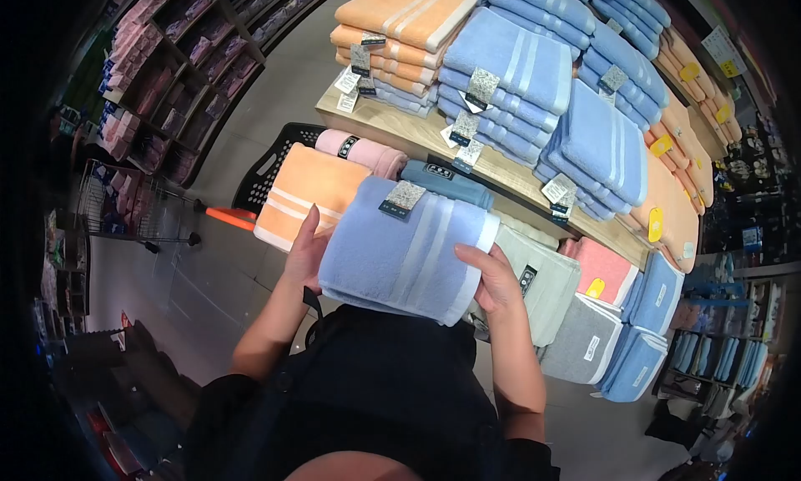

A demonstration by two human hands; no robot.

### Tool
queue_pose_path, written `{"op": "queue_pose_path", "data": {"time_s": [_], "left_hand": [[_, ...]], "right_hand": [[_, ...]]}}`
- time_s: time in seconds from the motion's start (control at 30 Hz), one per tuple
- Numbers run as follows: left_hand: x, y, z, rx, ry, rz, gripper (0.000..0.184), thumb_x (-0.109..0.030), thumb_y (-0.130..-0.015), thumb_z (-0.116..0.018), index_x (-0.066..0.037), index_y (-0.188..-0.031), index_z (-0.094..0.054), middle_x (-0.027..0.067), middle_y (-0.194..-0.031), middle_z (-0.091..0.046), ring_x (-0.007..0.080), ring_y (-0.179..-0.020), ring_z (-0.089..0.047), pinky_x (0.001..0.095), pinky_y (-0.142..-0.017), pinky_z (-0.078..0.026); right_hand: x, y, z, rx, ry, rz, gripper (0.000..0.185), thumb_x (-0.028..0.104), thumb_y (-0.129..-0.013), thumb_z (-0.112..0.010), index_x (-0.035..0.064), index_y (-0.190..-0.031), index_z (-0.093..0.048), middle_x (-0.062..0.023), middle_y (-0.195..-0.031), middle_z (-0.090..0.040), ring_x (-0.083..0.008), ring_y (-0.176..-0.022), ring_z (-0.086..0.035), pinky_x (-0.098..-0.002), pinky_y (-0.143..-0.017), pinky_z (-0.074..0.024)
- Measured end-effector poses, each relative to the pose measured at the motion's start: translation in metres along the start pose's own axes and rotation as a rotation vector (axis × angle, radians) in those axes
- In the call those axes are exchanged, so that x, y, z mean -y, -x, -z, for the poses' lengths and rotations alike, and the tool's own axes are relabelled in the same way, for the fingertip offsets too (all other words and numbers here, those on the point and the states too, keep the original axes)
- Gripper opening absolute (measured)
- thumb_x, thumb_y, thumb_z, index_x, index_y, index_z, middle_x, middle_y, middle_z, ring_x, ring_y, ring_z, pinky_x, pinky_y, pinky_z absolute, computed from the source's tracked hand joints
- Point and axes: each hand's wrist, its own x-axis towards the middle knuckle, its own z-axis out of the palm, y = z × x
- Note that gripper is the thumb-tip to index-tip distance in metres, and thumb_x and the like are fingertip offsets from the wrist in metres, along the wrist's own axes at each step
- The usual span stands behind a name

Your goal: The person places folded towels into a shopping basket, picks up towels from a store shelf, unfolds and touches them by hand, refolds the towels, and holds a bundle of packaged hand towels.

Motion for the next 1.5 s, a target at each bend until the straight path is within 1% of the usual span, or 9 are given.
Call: {"op": "queue_pose_path", "data": {"time_s": [0.57,0.67,0.8,0.9,1.0,1.1,1.2,1.3,1.5], "left_hand": [[0.009,0.004,-0.020,-0.346,-0.470,-0.541,0.065,-0.009,-0.081,-0.063,-0.003,-0.134,-0.027,0.0110,-0.124,-0.048,0.0173,-0.107,-0.051,0.0309,-0.091,-0.041],[0.021,0.005,-0.016,-0.520,-0.526,-0.526,0.079,-0.021,-0.080,-0.066,-0.005,-0.140,-0.017,0.0122,-0.132,-0.039,0.0185,-0.118,-0.042,0.0316,-0.096,-0.035],[0.027,0.017,-0.058,0.012,-0.393,-0.403,0.100,-0.054,-0.074,-0.065,-0.005,-0.142,-0.010,0.0092,-0.140,-0.027,0.0222,-0.131,-0.024,0.0364,-0.106,-0.022],[0.025,0.025,-0.054,-0.058,-0.348,-0.417,0.077,-0.028,-0.075,-0.064,-0.004,-0.136,-0.024,0.0134,-0.131,-0.038,0.0274,-0.123,-0.038,0.0373,-0.102,-0.031],[0.016,0.023,-0.042,-0.198,-0.314,-0.389,0.075,-0.009,-0.066,-0.058,-0.002,-0.134,-0.027,0.0153,-0.123,-0.045,0.0276,-0.116,-0.045,0.0361,-0.099,-0.035],[0.010,0.032,-0.032,-0.222,-0.314,-0.366,0.078,-0.001,-0.057,-0.051,-0.001,-0.132,-0.030,0.0154,-0.119,-0.048,0.0276,-0.113,-0.047,0.0359,-0.098,-0.037],[0.000,0.043,-0.022,-0.212,-0.289,-0.268,0.088,0.000,-0.051,-0.049,-0.001,-0.136,-0.026,0.0153,-0.123,-0.045,0.0277,-0.116,-0.045,0.0346,-0.099,-0.034],[-0.018,0.046,-0.024,-0.126,-0.410,-0.356,0.099,0.000,-0.047,-0.048,-0.003,-0.141,-0.018,0.0152,-0.128,-0.042,0.0278,-0.120,-0.041,0.0339,-0.101,-0.031],[-0.095,0.063,-0.028,-0.119,-0.506,-0.490,0.096,0.005,-0.048,-0.049,-0.003,-0.139,-0.019,0.0158,-0.128,-0.039,0.0268,-0.117,-0.045,0.0360,-0.098,-0.039]], "right_hand": [[-0.034,-0.002,-0.076,0.067,-0.245,0.221,0.057,-0.003,-0.079,-0.061,0.0062,-0.130,-0.038,-0.0081,-0.124,-0.048,-0.0231,-0.118,-0.044,-0.0385,-0.102,-0.0329],[-0.029,-0.002,-0.078,0.030,-0.033,0.469,0.053,0.000,-0.080,-0.061,0.0038,-0.128,-0.040,-0.0095,-0.120,-0.052,-0.0232,-0.114,-0.048,-0.0372,-0.100,-0.0357],[-0.016,0.004,-0.091,0.245,0.843,0.913,0.054,0.004,-0.075,-0.063,0.0051,-0.127,-0.047,-0.0164,-0.123,-0.052,-0.0295,-0.115,-0.050,-0.0359,-0.098,-0.0369],[-0.009,0.016,-0.122,0.361,1.553,1.043,0.054,0.022,-0.074,-0.069,0.0092,-0.123,-0.051,-0.0150,-0.133,-0.043,-0.0351,-0.122,-0.040,-0.0400,-0.100,-0.0325],[0.000,0.012,-0.112,0.540,1.549,1.050,0.056,0.029,-0.077,-0.067,0.0074,-0.125,-0.049,-0.0173,-0.137,-0.037,-0.0329,-0.127,-0.035,-0.0409,-0.101,-0.0304],[0.002,-0.005,-0.085,-0.014,1.162,0.994,0.056,0.029,-0.080,-0.066,0.0043,-0.126,-0.046,-0.0193,-0.135,-0.038,-0.0296,-0.126,-0.037,-0.0393,-0.101,-0.0309],[0.007,-0.027,-0.064,0.097,0.048,0.036,0.059,0.024,-0.083,-0.065,0.0023,-0.130,-0.038,-0.0181,-0.131,-0.042,-0.0254,-0.122,-0.041,-0.0371,-0.100,-0.0342],[-0.002,-0.050,-0.059,0.188,-0.105,-0.148,0.052,0.018,-0.083,-0.064,-0.0006,-0.126,-0.042,-0.0132,-0.127,-0.047,-0.0198,-0.113,-0.050,-0.0361,-0.094,-0.0429],[-0.018,-0.089,-0.135,0.336,0.029,0.125,0.068,0.001,-0.076,-0.067,0.0055,-0.132,-0.028,-0.0126,-0.124,-0.046,-0.0226,-0.114,-0.047,-0.0364,-0.097,-0.0397]]}}
